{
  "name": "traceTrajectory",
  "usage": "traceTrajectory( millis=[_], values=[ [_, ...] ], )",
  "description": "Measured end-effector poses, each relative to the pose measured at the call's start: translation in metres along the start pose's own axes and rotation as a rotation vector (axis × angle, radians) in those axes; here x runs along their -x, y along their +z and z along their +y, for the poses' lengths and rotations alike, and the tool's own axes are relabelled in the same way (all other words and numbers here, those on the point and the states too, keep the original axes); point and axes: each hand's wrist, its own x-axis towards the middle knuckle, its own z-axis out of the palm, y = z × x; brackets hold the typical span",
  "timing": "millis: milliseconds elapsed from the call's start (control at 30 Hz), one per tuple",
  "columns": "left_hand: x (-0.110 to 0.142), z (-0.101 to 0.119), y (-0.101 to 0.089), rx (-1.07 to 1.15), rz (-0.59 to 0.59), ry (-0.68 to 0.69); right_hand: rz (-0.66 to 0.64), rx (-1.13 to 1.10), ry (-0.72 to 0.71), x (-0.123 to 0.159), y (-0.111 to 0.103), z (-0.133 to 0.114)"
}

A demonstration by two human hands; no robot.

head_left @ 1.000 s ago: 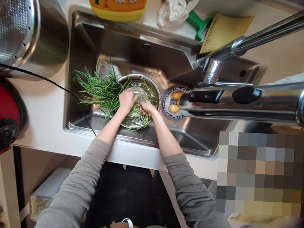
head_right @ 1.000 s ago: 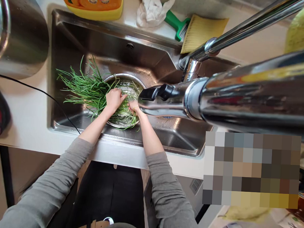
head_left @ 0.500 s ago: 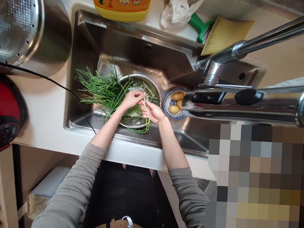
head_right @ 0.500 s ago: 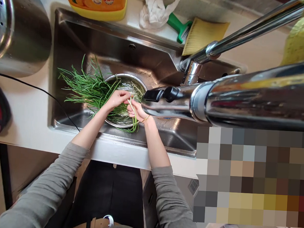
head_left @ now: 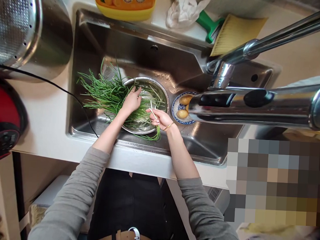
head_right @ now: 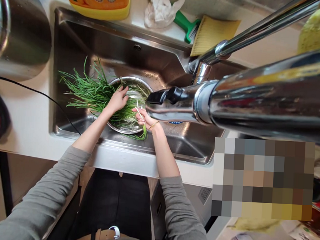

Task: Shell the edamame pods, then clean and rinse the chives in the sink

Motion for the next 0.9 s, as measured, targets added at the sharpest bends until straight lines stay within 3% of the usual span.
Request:
traceTrajectory(
  millis=[167,367,567,667,767,900],
  values=[
    [0.012,0.014,0.009,0.096,-0.175,0.108,0.03,0.002,0.048,-0.005,0.002,-0.004],
    [0.015,0.012,0.013,0.339,-0.343,0.086,0.055,-0.027,0.045,-0.003,0.008,-0.011],
    [0.012,0.01,0.009,0.47,-0.304,0.102,0.036,-0.018,0.003,-0.004,0.012,-0.013],
    [0.005,0.008,0.012,0.525,-0.262,0.021,0.019,0.015,-0.038,-0.003,0.009,-0.015],
    [0.0,0.0,0.018,0.405,-0.244,-0.025,0.13,0.032,-0.162,0.001,-0.002,-0.017],
    [0.005,-0.012,0.032,-0.111,-0.408,0.078,0.21,0.029,-0.179,0.006,-0.016,-0.016]
  ],
)
